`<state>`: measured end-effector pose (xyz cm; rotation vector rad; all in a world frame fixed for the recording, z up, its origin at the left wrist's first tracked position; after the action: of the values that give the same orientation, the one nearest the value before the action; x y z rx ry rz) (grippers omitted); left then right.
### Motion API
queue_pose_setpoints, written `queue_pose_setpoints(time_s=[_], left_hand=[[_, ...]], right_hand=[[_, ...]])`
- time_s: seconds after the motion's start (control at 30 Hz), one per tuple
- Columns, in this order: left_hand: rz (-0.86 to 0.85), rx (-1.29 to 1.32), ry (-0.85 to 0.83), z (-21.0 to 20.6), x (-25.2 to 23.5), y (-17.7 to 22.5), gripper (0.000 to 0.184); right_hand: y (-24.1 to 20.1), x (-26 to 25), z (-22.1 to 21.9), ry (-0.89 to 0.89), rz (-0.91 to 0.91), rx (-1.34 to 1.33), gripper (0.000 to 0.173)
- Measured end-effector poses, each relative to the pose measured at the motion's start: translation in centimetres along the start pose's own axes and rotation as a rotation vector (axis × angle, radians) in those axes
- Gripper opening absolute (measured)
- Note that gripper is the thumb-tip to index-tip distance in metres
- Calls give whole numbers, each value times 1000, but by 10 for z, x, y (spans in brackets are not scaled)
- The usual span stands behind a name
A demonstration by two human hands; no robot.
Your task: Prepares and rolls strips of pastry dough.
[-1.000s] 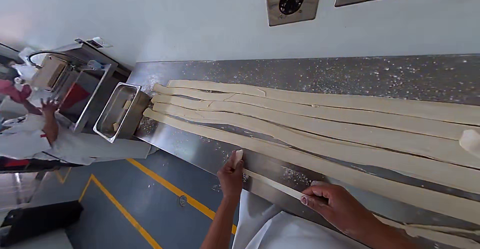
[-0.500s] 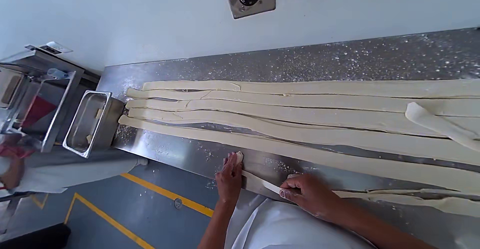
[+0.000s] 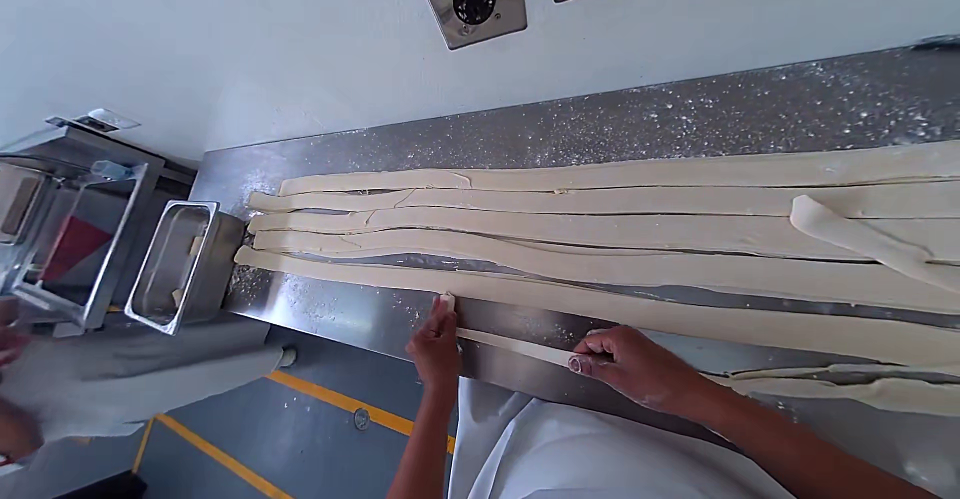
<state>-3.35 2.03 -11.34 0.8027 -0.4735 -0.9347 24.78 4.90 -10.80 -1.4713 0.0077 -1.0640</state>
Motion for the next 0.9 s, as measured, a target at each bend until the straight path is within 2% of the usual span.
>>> queue_pose_setpoints(time_s=[0.07, 0.13, 0.2, 0.27, 0.37, 0.43, 0.5, 0.6, 0.67, 0.77, 0.8, 0.83, 0.9], left_hand=[[-348, -198, 13, -13, 16, -1, 21], [-501, -245, -26, -24, 32, 0, 24], [-556, -238, -84, -30, 48, 4, 27], [-490, -177, -109, -26, 48, 8, 30], [-294, -56, -86, -13, 31, 2, 24], [-200, -87, -116, -12, 26, 0, 38], [-197, -157, -157, -16, 26, 1, 45], [-280, -144, -162, -24, 33, 7, 35], [-127, 54, -138, -22, 29, 10, 30], [446, 635, -149, -13, 10, 17, 26], [578, 763, -159, -10, 5, 18, 27], [665, 844, -174, -6, 1, 18, 27], [732, 882, -190, 0, -4, 17, 27]], right_hand=[[0, -1, -3, -11, 8, -5, 31], [-1, -1, -7, -86, 0, 16, 32], [0, 0, -13, -174, -12, 37, 33], [4, -1, -17, -211, -8, 47, 32], [11, -2, -20, -183, -6, 18, 33], [11, -2, -17, -159, -22, 3, 32], [8, -1, -15, -156, -33, -7, 32], [7, -2, -19, -190, -24, -7, 32], [7, -3, -22, -205, -3, -17, 31], [10, -1, -15, -128, -12, -53, 31], [9, 0, -10, -96, -23, -64, 31], [8, 0, -5, -67, -26, -69, 31], [3, 1, 2, -50, -41, -73, 31]])
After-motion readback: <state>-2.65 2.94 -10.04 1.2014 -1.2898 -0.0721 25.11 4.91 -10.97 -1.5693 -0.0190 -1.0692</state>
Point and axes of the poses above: each hand's wrist, its own x-axis away from the middle knuckle, its own z-axis out of the back of the hand, y = z × x, the point moved 5 cm from there along -x, towards the middle knuckle
